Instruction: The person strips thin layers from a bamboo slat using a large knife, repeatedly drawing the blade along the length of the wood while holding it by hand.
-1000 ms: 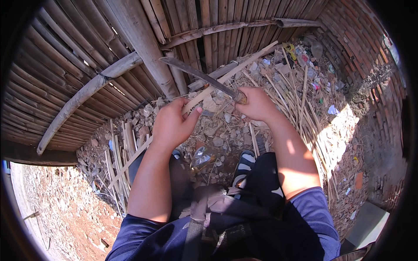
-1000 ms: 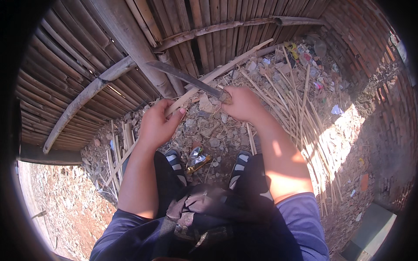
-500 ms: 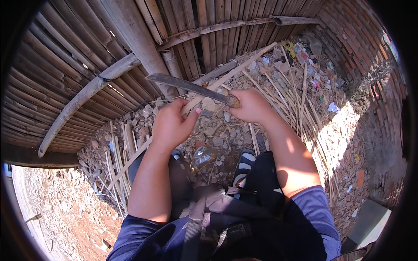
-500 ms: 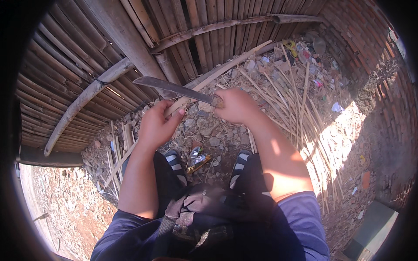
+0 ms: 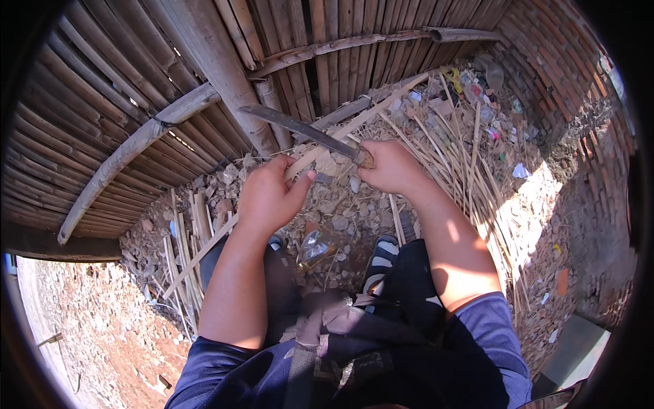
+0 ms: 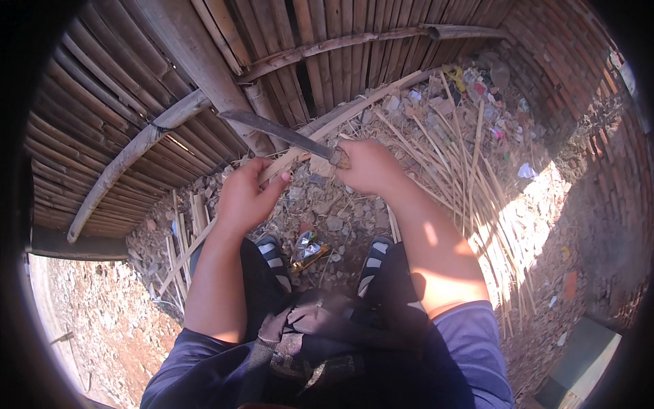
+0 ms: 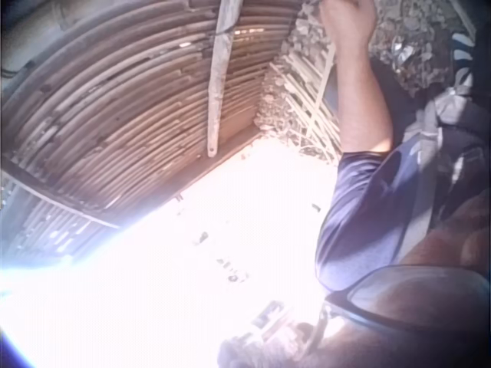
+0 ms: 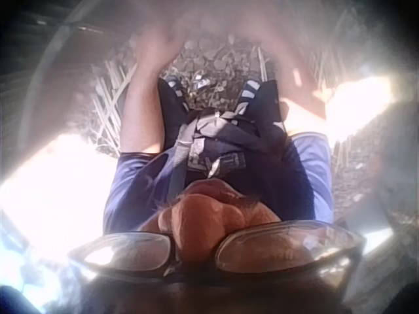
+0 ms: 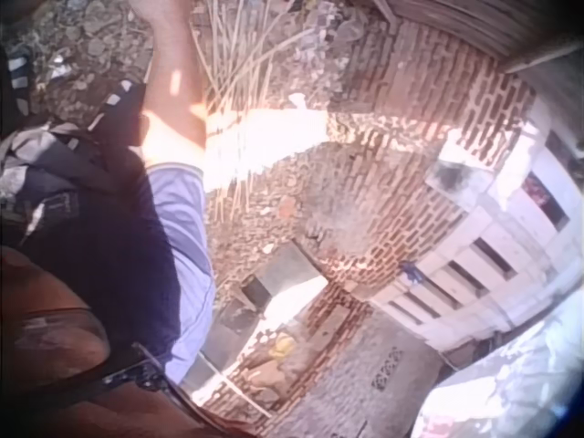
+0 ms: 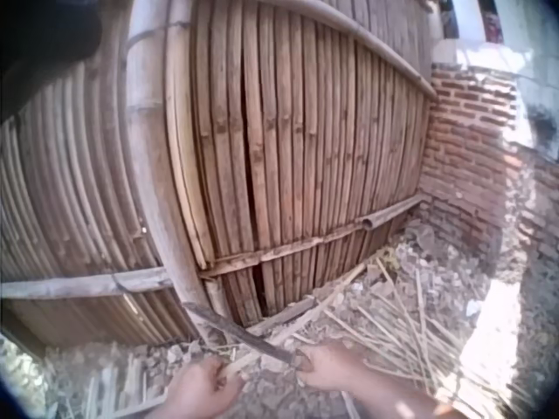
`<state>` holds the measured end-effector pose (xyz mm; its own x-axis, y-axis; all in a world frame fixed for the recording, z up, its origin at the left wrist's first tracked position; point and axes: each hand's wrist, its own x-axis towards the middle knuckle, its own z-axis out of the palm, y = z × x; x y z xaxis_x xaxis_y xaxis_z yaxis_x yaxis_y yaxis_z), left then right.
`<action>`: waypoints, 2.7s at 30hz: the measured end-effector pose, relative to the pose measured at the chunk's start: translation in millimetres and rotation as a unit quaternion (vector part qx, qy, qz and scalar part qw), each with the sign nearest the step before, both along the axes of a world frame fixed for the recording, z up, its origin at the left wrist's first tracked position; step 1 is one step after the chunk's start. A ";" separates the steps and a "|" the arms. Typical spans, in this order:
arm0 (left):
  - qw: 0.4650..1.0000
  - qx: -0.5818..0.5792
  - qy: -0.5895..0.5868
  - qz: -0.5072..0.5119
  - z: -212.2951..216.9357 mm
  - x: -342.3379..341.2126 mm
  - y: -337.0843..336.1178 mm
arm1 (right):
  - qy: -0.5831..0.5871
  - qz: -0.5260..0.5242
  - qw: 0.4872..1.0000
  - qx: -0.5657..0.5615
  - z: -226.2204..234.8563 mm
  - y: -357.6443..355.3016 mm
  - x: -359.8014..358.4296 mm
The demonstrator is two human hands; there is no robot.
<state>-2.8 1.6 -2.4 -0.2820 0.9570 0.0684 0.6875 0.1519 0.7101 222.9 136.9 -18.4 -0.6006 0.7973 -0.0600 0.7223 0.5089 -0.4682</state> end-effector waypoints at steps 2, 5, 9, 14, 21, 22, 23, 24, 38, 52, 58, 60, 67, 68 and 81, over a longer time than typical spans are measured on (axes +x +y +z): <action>1.000 -0.006 0.002 0.002 0.2 -0.4 -0.6 | -0.030 0.024 0.999 0.008 12.9 -5.7 -4.4; 1.000 -0.006 -0.004 0.002 -1.0 -0.1 -0.2 | -0.037 0.024 0.999 -0.014 14.3 -3.9 -0.1; 1.000 -0.016 -0.001 -0.003 6.2 1.2 0.2 | 0.043 -0.053 0.997 -0.047 -4.3 21.2 25.2; 1.000 -0.018 0.015 -0.002 2.7 0.1 0.3 | 0.073 -0.115 0.989 -0.063 -8.7 23.3 27.2; 0.999 -0.014 0.030 0.005 4.0 0.3 -0.3 | 0.038 0.000 0.999 -0.034 -6.4 6.4 3.3; 0.999 -0.015 0.031 0.005 4.0 0.1 -0.4 | 0.006 0.030 1.000 -0.003 -0.4 3.2 1.1; 0.999 -0.022 0.027 0.005 4.3 -0.2 -0.7 | 0.006 0.031 1.000 -0.004 3.7 1.2 0.0; 0.999 -0.028 0.024 0.004 4.1 -0.8 -1.0 | -0.008 0.021 1.000 -0.015 7.0 -0.5 -1.1; 0.999 -0.034 0.036 0.003 4.0 -1.4 -0.2 | 0.018 -0.060 0.995 -0.077 -3.6 14.0 14.0; 0.998 -0.035 0.046 0.014 6.0 -0.7 -0.3 | 0.013 -0.025 0.999 -0.042 -3.5 13.4 12.4; 0.998 -0.043 0.048 0.014 6.3 0.0 0.4 | 0.004 -0.020 0.999 -0.039 -3.5 14.3 12.5; 0.997 -0.044 0.056 0.006 4.7 -1.2 0.3 | 0.003 -0.020 0.999 -0.035 -5.1 14.3 12.5; 0.997 -0.052 0.053 0.006 4.0 -1.1 -0.7 | 0.023 0.005 0.999 -0.045 -7.5 14.4 12.7; 0.997 -0.053 0.060 0.004 3.6 -1.2 -0.7 | 0.022 0.004 0.999 -0.045 -8.2 14.4 12.8; 0.993 -0.086 0.076 -0.009 7.9 0.9 -0.2 | -0.003 0.022 1.000 0.015 -21.4 19.5 15.6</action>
